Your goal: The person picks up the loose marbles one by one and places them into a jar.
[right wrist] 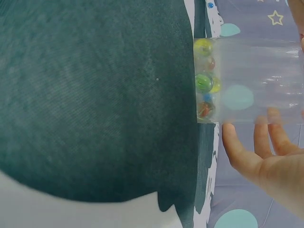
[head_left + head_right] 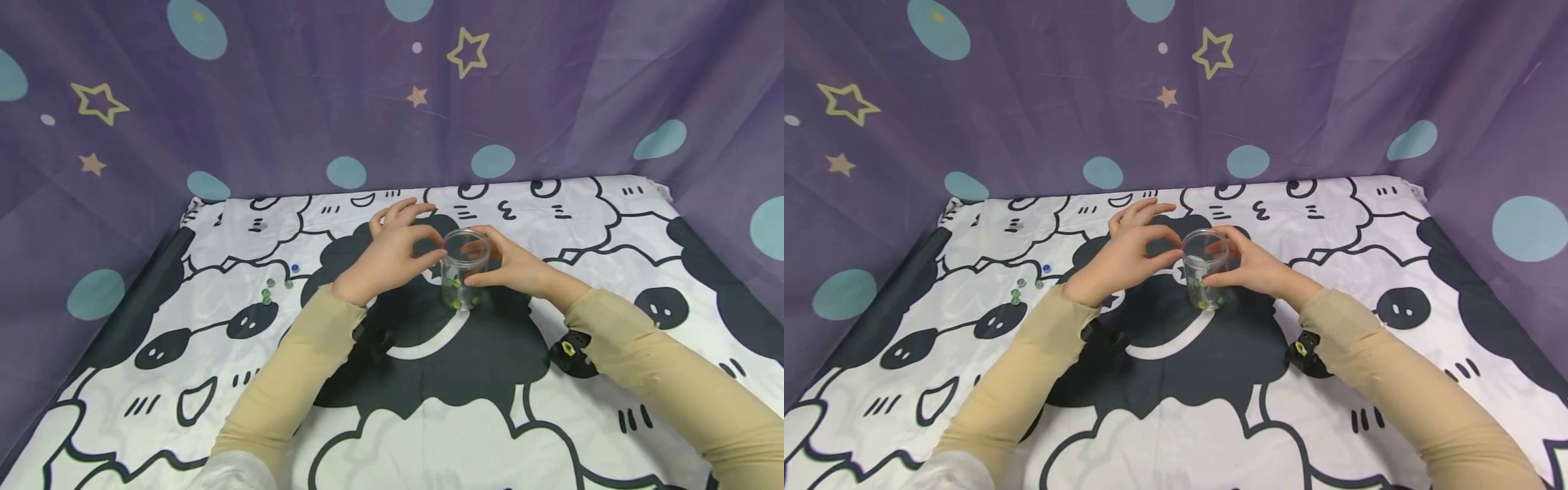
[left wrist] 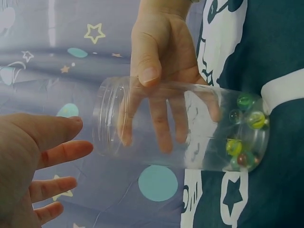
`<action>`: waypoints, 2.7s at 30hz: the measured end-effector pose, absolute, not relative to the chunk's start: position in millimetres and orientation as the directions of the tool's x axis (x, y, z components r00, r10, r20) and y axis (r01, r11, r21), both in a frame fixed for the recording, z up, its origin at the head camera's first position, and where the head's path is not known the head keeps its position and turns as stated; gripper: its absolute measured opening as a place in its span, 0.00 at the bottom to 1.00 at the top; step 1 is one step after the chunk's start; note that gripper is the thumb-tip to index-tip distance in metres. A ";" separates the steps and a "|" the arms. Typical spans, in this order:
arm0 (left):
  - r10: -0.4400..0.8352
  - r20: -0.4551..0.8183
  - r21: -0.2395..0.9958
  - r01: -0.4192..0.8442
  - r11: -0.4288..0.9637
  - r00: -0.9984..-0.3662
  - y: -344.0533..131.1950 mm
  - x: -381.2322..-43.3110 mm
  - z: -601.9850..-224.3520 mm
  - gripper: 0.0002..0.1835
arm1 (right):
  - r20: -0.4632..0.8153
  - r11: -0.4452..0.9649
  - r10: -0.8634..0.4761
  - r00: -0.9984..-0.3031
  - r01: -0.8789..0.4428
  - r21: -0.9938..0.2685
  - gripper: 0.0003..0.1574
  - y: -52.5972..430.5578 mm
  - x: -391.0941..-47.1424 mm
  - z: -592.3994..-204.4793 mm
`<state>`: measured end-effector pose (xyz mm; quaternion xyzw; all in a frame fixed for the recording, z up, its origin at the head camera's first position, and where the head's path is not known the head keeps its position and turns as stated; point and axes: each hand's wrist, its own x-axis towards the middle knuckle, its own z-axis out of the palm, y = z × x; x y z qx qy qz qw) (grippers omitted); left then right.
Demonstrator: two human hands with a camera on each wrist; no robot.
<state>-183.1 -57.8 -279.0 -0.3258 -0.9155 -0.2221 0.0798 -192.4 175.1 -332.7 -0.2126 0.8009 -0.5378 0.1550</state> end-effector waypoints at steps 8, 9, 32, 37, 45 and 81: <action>0.556 0.271 0.364 0.618 0.697 -0.786 -68.4 -178.7 -284.9 0.07 | -0.015 0.329 -0.508 -0.861 -0.178 -0.927 0.48 175.3 -192.0 -333.2; 0.555 0.268 0.363 0.616 0.699 -0.788 -70.1 -178.1 -285.7 0.07 | -0.014 0.328 -0.506 -0.862 -0.177 -0.928 0.48 175.2 -191.9 -333.1; 0.513 0.261 0.392 0.576 0.717 -0.817 -107.6 -166.0 -301.3 0.06 | 0.008 0.314 -0.507 -0.862 -0.194 -0.929 0.48 175.2 -191.1 -334.4; 0.506 0.249 0.384 0.564 0.731 -0.826 -116.3 -164.1 -303.3 0.06 | 0.006 0.315 -0.506 -0.863 -0.191 -0.930 0.48 175.0 -190.5 -333.5; 0.499 0.238 0.391 0.552 0.736 -0.833 -126.4 -161.8 -305.5 0.07 | 0.006 0.322 -0.501 -0.865 -0.193 -0.927 0.48 175.1 -191.2 -334.6; 0.426 0.253 0.355 0.493 0.794 -0.869 -177.5 -155.1 -316.2 0.04 | -0.006 0.334 -0.500 -0.866 -0.187 -0.924 0.48 174.3 -190.7 -334.0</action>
